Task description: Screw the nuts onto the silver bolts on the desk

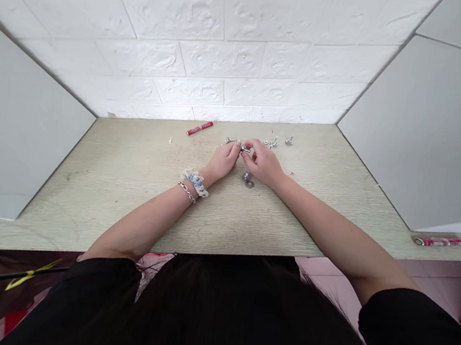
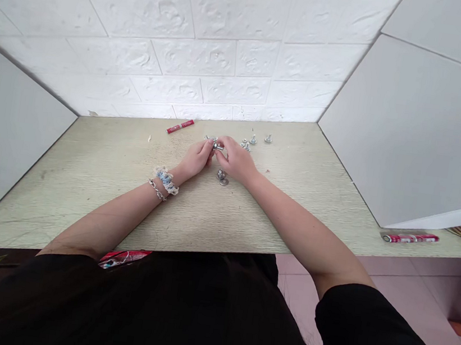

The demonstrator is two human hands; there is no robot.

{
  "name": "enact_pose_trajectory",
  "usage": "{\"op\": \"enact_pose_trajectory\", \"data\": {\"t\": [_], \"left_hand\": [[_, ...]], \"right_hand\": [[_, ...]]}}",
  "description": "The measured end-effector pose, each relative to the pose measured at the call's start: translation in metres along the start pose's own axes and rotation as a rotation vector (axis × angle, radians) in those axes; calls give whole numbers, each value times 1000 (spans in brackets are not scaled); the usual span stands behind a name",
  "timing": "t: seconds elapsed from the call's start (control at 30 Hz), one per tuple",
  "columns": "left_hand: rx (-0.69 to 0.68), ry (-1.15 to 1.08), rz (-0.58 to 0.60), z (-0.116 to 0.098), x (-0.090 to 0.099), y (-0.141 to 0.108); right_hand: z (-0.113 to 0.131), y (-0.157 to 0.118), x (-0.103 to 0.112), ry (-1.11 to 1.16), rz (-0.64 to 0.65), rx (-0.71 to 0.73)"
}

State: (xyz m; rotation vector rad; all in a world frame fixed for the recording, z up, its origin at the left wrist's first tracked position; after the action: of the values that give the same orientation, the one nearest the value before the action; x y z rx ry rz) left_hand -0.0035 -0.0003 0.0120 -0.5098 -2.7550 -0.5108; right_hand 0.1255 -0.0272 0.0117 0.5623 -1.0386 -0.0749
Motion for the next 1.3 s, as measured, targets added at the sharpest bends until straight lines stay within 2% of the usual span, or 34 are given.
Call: {"op": "enact_pose_trajectory", "data": {"t": [0.17,0.4,0.63,1.0,1.3], "left_hand": [[16,-8,4,0,0,-1],[57,1,32,-3,-1,-2],[52,4,20,-7,0,-2],[71,-42,23,-4,0,-3],[49,7,17,-4,-1,-2]], "right_hand": [[1,1,0,-24,-34,23],[-4,1,-6,37,75,-14],[1,0,-4,36,7,34],[-5,2,-4,18,-48,21],[-2,3,-2,68,39,37]]}}
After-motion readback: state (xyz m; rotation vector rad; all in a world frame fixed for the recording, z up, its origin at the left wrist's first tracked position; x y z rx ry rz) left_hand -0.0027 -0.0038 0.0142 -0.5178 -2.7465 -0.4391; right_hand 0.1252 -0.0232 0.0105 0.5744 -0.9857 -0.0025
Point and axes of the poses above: each hand's wrist, its own y-axis towards the middle knuckle, its own x-axis out of the back of the hand, z = x × y, the point moved 4 cm from there along y, towards the middle knuckle, and after that the axes turned 14 degrees about -y, right-handed, at the moved point
